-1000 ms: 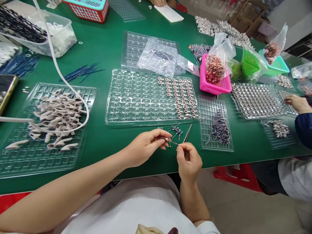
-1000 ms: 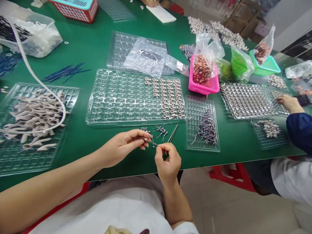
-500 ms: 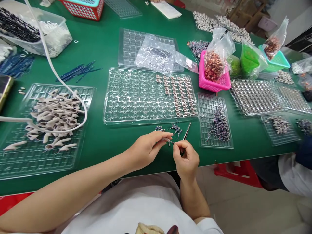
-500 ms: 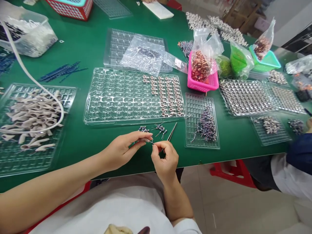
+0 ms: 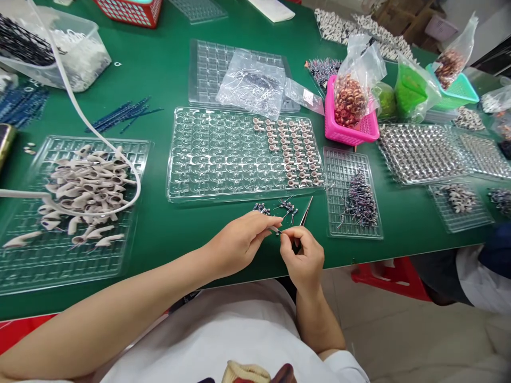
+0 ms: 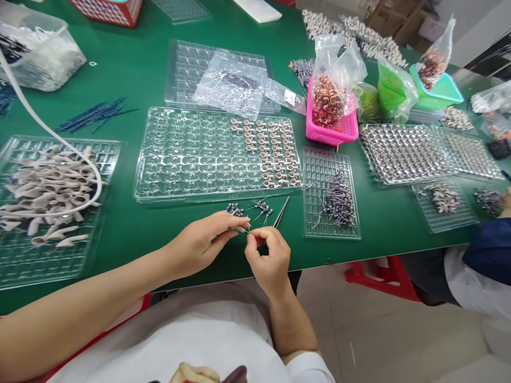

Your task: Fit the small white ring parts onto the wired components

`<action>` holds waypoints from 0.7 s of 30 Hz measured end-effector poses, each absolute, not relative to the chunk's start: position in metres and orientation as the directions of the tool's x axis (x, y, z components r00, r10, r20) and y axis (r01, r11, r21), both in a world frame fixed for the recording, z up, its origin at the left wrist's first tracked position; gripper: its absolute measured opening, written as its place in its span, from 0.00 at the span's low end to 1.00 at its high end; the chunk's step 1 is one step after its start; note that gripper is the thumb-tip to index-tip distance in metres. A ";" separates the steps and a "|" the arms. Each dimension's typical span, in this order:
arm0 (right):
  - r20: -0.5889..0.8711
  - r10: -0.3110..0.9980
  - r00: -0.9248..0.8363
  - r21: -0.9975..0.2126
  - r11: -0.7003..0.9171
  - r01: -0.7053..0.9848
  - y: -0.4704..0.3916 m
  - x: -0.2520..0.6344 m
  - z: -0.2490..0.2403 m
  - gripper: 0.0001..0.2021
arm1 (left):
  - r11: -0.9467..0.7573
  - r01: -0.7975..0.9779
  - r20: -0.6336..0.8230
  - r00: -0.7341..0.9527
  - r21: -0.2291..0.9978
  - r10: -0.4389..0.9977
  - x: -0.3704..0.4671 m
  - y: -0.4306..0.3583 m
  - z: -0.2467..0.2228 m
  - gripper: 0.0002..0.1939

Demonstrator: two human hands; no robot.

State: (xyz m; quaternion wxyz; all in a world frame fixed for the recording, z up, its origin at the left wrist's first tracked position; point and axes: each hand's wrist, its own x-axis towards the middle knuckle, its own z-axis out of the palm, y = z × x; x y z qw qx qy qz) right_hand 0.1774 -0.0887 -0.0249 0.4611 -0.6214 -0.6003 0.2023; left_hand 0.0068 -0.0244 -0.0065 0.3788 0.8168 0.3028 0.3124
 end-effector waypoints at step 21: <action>0.330 0.928 0.173 -0.804 0.181 0.566 -0.088 0.177 -0.026 0.04 | -0.605 0.264 0.334 0.638 0.751 0.693 0.006 -0.023 -0.008 0.15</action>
